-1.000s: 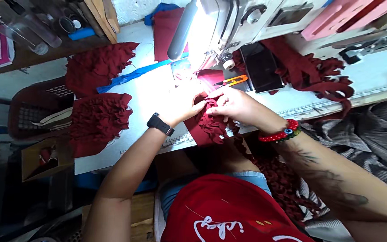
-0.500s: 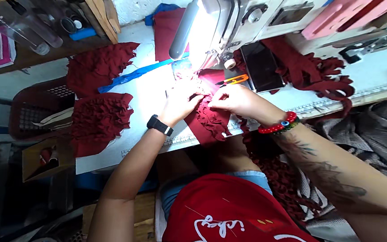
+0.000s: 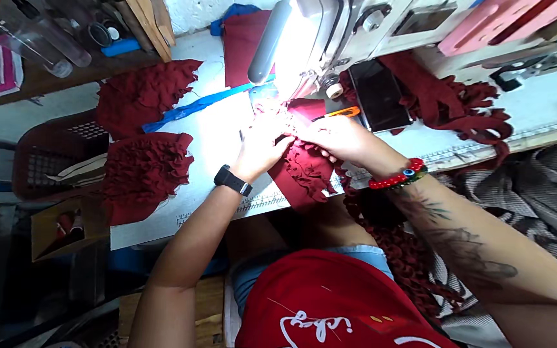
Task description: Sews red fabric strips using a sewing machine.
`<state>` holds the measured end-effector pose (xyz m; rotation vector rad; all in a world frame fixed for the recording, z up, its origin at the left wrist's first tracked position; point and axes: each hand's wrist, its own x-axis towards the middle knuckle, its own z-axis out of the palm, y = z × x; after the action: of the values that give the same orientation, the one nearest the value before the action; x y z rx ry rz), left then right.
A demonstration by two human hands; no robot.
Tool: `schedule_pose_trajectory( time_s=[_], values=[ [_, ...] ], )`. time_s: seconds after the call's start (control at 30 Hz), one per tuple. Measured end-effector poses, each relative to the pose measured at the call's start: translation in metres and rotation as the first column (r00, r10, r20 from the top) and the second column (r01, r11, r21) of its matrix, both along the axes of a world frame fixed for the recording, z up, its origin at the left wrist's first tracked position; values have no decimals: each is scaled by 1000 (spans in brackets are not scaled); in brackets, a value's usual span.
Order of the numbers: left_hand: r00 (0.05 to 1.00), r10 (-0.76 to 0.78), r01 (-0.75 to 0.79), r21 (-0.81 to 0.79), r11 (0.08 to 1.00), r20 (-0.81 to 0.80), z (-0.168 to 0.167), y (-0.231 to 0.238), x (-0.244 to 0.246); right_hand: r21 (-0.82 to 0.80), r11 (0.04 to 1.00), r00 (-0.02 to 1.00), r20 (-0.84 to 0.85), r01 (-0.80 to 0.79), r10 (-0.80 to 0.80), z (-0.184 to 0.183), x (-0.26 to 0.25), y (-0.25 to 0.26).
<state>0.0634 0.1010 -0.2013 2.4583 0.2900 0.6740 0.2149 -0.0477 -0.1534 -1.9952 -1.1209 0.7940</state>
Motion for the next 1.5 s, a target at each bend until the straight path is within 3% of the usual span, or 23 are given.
schedule_pose_trajectory(
  time_s=[0.2, 0.4, 0.53, 0.6, 0.7, 0.77, 0.9, 1.03, 1.23, 1.37, 1.5],
  values=[
    [1000, -6, 6, -7, 1000, -6, 0, -1, 0, 57, 997, 948, 315, -57, 36, -5, -4, -4],
    [1000, 0, 0, 5, 1000, -22, 0, -1, -1, 178, 974, 799, 601, -140, 5, -20, -22, -9],
    [998, -34, 47, 285, 957, -50, 6, -3, -4, 77, 959, 692, 708, -273, 140, -20, -41, -24],
    [997, -35, 55, 332, 942, -64, 14, -9, -6, 55, 949, 696, 693, -310, 187, -22, -48, -32],
    [985, -171, 168, 310, 936, -15, 20, -14, -5, 62, 947, 725, 660, -316, 199, -22, -49, -38],
    [972, -206, 230, 290, 929, -112, 18, -14, -5, 82, 955, 786, 590, -287, 186, -18, -44, -39],
    [958, -202, 242, 196, 950, -204, 17, -9, -2, 85, 987, 957, 267, -137, 110, -8, -27, -42],
    [974, -170, 194, 168, 966, -151, 11, -11, 0, 58, 997, 999, 9, -50, 50, 0, -21, -48],
    [988, -144, 151, 159, 976, -59, 8, -12, -1, 5, 1000, 1000, 24, 15, -15, 13, -24, -47],
    [985, -149, 161, 158, 974, -88, 10, -13, -3, -76, 996, 998, 36, -39, 42, 15, -16, -31],
    [978, -137, 169, 221, 960, -154, 11, -14, -2, -40, 996, 997, 5, -76, 76, 16, -13, -30]
  ],
)
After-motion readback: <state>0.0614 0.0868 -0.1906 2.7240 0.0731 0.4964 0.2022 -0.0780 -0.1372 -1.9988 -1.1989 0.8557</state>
